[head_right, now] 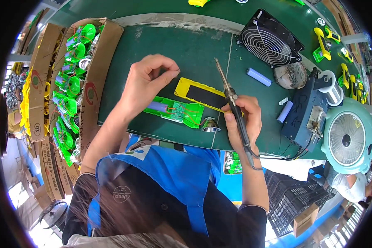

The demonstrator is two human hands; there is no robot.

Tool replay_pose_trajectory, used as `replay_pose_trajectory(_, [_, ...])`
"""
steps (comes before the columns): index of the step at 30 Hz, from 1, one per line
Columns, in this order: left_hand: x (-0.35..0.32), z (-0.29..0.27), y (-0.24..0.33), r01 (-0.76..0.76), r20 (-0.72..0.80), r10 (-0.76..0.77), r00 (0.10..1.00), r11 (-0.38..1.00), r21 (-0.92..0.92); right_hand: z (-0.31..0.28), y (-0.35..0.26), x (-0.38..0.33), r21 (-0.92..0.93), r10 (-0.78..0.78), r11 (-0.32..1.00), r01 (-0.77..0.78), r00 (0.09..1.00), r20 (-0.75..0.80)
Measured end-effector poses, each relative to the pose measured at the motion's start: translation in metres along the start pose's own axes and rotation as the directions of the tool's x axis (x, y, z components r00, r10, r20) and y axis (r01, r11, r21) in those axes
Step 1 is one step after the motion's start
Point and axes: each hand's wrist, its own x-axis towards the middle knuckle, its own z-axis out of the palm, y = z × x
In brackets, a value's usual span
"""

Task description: Soldering wires and components onto circuit boards for solar-powered flashlights.

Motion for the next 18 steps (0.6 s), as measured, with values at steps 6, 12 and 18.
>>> replay_pose_trajectory(6, [0.010,-0.007,0.012,-0.393,0.347,0.228,0.910,0.742,0.543,0.006,0.007,-0.003,-0.113,-0.096,0.989,0.097,0.995,0.018])
replay_pose_trajectory(12, [0.035,0.001,0.019,-0.480,0.631,0.018,0.776,0.665,0.572,0.002,0.007,-0.004,-0.117,-0.096,0.988,0.102,0.994,0.056])
replay_pose_trajectory(18, [0.039,0.007,0.006,-0.320,0.577,-0.009,0.817,0.825,0.466,0.002,0.005,-0.002,-0.135,-0.117,0.983,0.125,0.991,0.070])
